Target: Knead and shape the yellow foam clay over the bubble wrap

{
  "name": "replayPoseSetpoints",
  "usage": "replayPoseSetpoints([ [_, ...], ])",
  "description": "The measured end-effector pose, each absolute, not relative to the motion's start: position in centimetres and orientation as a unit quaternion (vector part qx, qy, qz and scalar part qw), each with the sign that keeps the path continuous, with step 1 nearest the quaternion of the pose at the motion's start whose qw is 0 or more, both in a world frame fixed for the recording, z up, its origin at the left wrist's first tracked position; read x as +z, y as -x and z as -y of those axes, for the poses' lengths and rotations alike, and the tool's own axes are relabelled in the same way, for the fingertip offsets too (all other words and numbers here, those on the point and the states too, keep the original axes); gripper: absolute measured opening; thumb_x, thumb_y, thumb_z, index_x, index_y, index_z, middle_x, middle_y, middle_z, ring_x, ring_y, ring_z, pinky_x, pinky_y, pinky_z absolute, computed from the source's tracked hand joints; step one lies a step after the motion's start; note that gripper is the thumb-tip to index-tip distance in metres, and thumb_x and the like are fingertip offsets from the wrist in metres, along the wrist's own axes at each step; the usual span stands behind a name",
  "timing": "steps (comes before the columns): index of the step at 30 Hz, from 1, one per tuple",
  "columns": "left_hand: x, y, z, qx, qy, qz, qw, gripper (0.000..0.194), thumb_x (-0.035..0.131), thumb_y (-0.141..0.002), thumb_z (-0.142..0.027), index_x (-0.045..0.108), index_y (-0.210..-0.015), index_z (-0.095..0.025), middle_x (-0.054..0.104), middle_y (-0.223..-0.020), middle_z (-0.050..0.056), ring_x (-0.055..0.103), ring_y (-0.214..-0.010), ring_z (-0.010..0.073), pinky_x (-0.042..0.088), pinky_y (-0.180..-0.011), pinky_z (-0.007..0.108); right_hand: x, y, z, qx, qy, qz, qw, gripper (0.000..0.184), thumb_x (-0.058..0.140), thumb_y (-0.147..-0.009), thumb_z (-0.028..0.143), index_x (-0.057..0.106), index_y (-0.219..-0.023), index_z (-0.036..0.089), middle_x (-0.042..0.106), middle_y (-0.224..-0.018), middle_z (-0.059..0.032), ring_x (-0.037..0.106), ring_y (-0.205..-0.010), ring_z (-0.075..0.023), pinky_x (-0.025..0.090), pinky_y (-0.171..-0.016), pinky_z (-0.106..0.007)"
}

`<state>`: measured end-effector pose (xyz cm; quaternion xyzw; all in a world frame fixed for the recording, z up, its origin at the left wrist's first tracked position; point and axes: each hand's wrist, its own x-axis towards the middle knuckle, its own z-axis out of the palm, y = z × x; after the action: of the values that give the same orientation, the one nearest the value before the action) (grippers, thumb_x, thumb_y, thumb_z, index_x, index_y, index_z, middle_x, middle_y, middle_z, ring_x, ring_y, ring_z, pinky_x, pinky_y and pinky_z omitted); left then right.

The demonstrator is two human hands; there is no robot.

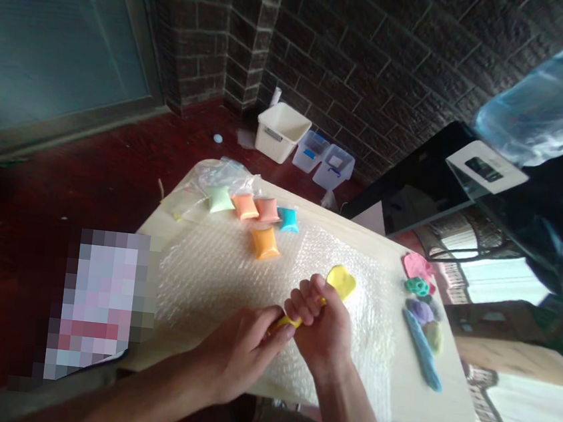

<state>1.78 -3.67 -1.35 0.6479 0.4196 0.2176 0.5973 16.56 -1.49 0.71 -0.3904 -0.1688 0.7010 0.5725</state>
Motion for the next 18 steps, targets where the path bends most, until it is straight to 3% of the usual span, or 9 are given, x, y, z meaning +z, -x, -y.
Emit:
replayPoseSetpoints([
  [6, -1.9, -2.1, 3.9, 0.254, -0.579, -0.391, 0.668, 0.056, 0.036, -0.108, -0.060, 0.063, -0.084, -0.017, 0.063, -0.074, 0.002, 0.060, -0.070, 0.0167, 0.042, -0.068, 0.031, 1.0, -16.5, 1.6, 0.710, 0.391, 0.151, 0.566, 0.028, 0.089, -0.072, 0.033, 0.064, -0.072, 0.021, 0.055, -0.060, 0.0057, 0.052, -0.054, -0.0095, 0.052, -0.059, -0.022],
  [10, -2.4, -2.3, 4.0, 0.280, -0.533, -0.391, 0.696, 0.052, 0.040, -0.107, -0.060, 0.064, -0.086, -0.018, 0.065, -0.075, 0.003, 0.060, -0.070, 0.0167, 0.044, -0.068, 0.031, 0.8, -16.6, 1.5, 0.718, 0.393, 0.135, 0.559, 0.024, 0.086, -0.073, 0.035, 0.071, -0.082, 0.020, 0.069, -0.071, 0.0001, 0.068, -0.070, -0.0166, 0.057, -0.067, -0.026],
  [15, -3.0, -2.8, 3.8, 0.294, -0.512, -0.404, 0.699, 0.052, 0.042, -0.105, -0.062, 0.065, -0.089, -0.018, 0.066, -0.075, 0.003, 0.060, -0.069, 0.0170, 0.045, -0.066, 0.030, 0.7, -16.8, 1.4, 0.720, 0.387, 0.106, 0.566, 0.028, 0.085, -0.071, 0.037, 0.073, -0.087, 0.018, 0.071, -0.073, -0.0016, 0.070, -0.071, -0.0185, 0.057, -0.067, -0.029],
  [18, -3.1, -3.0, 3.8, 0.273, -0.517, -0.420, 0.694, 0.058, 0.042, -0.102, -0.068, 0.064, -0.083, -0.017, 0.064, -0.073, 0.004, 0.059, -0.068, 0.0179, 0.045, -0.064, 0.030, 0.7, -17.1, 1.3, 0.718, 0.369, 0.101, 0.581, 0.025, 0.086, -0.070, 0.032, 0.066, -0.075, 0.019, 0.056, -0.058, 0.0062, 0.054, -0.053, -0.0101, 0.053, -0.060, -0.024],
])
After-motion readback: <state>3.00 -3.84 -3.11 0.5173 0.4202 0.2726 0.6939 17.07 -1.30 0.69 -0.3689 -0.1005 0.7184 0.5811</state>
